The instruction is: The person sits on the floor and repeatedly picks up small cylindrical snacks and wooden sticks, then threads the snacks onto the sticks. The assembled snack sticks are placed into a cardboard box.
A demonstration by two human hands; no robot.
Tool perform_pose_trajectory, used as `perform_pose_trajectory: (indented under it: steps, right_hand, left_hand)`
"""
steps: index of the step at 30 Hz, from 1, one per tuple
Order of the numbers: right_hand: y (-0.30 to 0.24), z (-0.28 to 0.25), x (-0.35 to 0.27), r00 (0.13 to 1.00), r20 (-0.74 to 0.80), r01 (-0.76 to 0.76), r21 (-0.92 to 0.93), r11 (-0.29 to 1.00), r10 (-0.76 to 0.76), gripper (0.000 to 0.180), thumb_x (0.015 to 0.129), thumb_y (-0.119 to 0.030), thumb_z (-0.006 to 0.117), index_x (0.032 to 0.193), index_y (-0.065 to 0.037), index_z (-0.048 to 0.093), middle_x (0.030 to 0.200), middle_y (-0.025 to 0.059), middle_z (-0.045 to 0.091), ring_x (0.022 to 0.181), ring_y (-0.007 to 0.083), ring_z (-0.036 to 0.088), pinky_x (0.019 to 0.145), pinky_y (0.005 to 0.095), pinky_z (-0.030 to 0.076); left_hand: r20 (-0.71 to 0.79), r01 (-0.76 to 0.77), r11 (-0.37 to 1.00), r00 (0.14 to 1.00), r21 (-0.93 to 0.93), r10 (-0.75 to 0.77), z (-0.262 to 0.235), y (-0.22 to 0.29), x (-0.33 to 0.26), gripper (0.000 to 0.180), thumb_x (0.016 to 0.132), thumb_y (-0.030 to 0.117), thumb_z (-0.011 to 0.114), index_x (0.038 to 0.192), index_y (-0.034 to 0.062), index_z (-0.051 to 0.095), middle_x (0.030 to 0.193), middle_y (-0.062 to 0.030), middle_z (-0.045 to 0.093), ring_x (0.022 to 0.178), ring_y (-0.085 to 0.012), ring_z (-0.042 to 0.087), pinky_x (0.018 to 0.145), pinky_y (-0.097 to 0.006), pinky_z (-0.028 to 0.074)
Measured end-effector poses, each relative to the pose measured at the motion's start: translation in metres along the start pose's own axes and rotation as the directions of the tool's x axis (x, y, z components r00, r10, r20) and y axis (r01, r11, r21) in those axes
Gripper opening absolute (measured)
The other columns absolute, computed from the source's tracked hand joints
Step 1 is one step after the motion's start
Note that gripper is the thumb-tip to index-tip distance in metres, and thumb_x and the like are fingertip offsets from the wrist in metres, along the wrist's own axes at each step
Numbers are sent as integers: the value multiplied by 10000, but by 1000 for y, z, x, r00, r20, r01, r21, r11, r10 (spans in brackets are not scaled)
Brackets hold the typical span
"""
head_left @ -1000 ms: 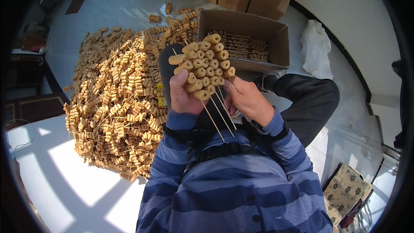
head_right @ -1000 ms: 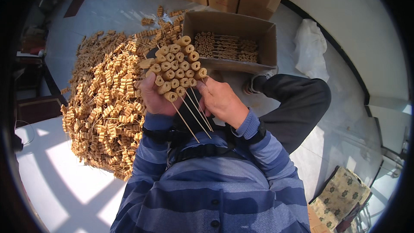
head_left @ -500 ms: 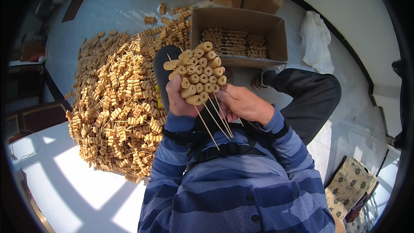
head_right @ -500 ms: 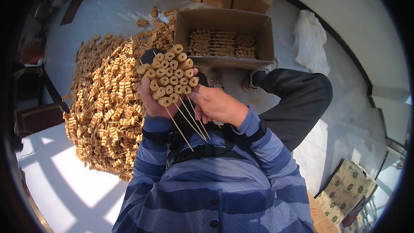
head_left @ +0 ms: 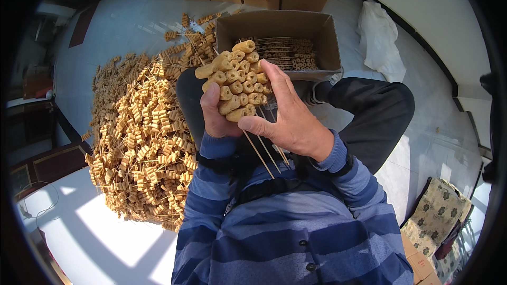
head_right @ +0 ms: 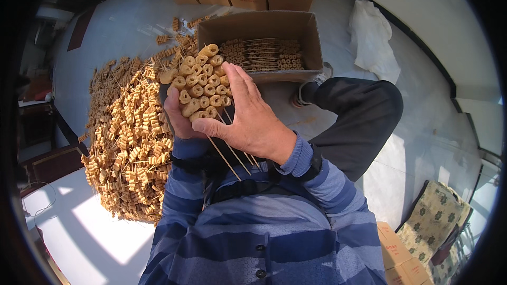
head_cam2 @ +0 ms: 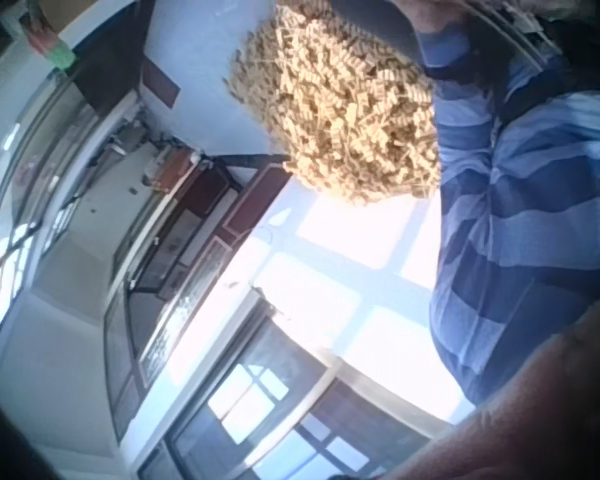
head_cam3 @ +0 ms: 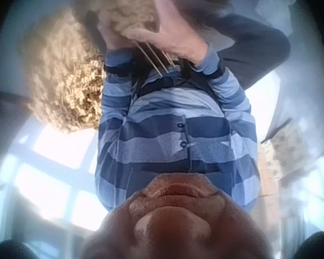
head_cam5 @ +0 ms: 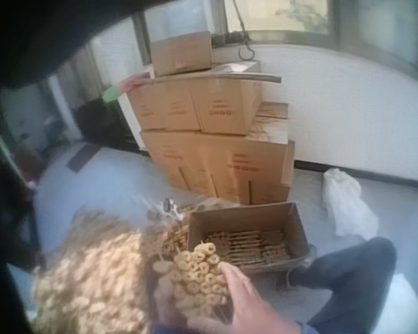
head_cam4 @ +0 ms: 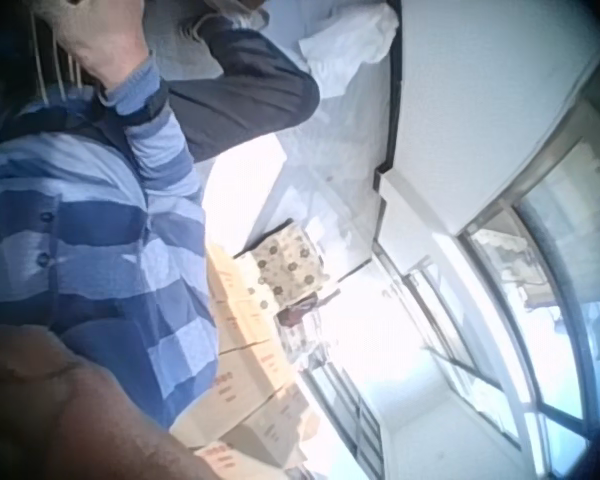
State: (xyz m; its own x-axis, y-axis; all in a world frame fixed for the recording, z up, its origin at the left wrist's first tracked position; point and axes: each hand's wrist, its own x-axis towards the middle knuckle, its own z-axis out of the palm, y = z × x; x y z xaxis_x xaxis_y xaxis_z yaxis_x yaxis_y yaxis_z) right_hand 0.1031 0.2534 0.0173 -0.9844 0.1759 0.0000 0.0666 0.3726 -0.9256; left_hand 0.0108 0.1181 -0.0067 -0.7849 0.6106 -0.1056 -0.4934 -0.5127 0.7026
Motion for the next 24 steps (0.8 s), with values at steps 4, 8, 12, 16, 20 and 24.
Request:
perform_pose_trajectory:
  steps: [4,8,12,16,20,24]
  right_hand:
    - [4,19,-2,997,-77,-4,-67,998,-1,1192,822,-703,664,1550,62,111,1584,323,151,1481,447,199,1215,462,212]
    - [12,23,-5,987,-140,-81,-39,996,75,1103,866,-610,666,1564,31,102,1590,322,121,1473,460,208,1211,468,219]
    - [19,13,-9,989,-129,-75,-17,997,72,1059,883,-560,665,1576,-5,88,1586,326,125,1469,477,208,1209,472,224]
    - [27,5,-10,987,-113,-108,54,993,114,1037,896,-538,662,1579,-13,85,1583,331,139,1480,484,182,1211,481,220]
    - [39,-5,-6,987,-122,-88,109,990,101,1036,903,-546,652,1575,-2,83,1576,336,164,1489,472,172,1213,483,214]
    - [54,-20,6,981,-141,-99,207,973,130,1065,892,-571,659,1572,12,84,1571,339,185,1492,463,174,1215,480,211]
  left_hand:
    - [-49,96,993,994,-63,-99,9,-8,0,759,955,498,551,1488,-4,353,1434,-169,507,1289,-274,542,1102,-399,443]
    - [52,121,992,991,20,-122,9,-15,3,772,961,512,571,1491,-1,345,1441,-156,499,1296,-253,530,1115,-386,424]
    - [97,127,992,987,4,-127,7,-25,7,796,954,489,582,1509,-9,306,1481,-163,453,1341,-269,490,1134,-399,401]
    - [110,247,966,961,72,-254,3,-25,12,856,891,435,641,1517,-21,278,1488,-170,435,1351,-280,480,1139,-406,393]
    - [131,274,944,945,186,-300,7,-25,28,858,882,403,671,1515,-15,269,1452,-160,454,1323,-270,496,1109,-404,424]
    - [110,307,893,927,331,-359,20,-26,61,874,849,337,745,1515,25,274,1402,-138,477,1291,-253,505,1073,-399,455]
